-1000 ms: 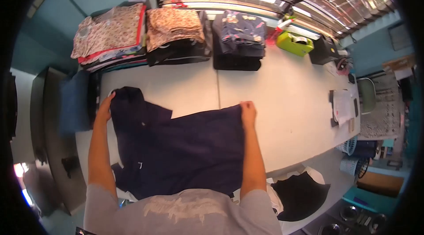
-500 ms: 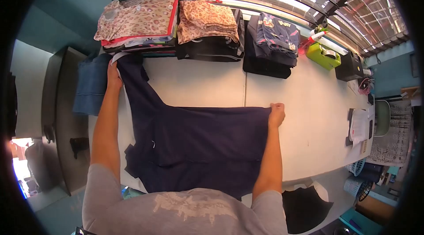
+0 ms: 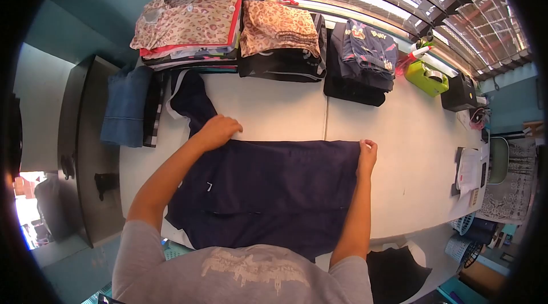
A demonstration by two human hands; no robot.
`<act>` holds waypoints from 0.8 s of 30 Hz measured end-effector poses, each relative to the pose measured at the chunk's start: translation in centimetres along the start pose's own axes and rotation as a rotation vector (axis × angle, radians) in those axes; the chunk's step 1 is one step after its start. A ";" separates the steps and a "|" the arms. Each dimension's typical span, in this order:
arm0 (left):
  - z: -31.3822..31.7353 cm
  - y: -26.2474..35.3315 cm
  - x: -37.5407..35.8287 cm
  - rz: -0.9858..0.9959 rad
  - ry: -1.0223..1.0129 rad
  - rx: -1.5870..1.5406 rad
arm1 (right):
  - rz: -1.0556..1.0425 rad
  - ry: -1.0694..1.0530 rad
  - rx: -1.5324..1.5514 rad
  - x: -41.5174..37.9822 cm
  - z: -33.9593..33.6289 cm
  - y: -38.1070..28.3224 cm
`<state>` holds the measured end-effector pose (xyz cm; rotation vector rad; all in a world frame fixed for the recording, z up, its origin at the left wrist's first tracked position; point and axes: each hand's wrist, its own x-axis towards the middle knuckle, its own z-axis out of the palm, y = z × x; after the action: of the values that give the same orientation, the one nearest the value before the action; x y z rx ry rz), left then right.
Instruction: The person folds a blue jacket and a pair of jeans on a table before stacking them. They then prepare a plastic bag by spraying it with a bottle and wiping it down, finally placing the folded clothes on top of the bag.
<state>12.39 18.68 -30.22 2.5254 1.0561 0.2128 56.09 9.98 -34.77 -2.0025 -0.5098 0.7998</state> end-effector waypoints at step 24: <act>0.3 3.0 -3.1 -0.269 0.306 0.085 | -0.388 0.110 -0.187 1.1 0.5 1.6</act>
<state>12.28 14.50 -29.21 2.4391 1.5386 0.4979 56.58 10.08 -36.70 -2.0126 -0.9010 0.4137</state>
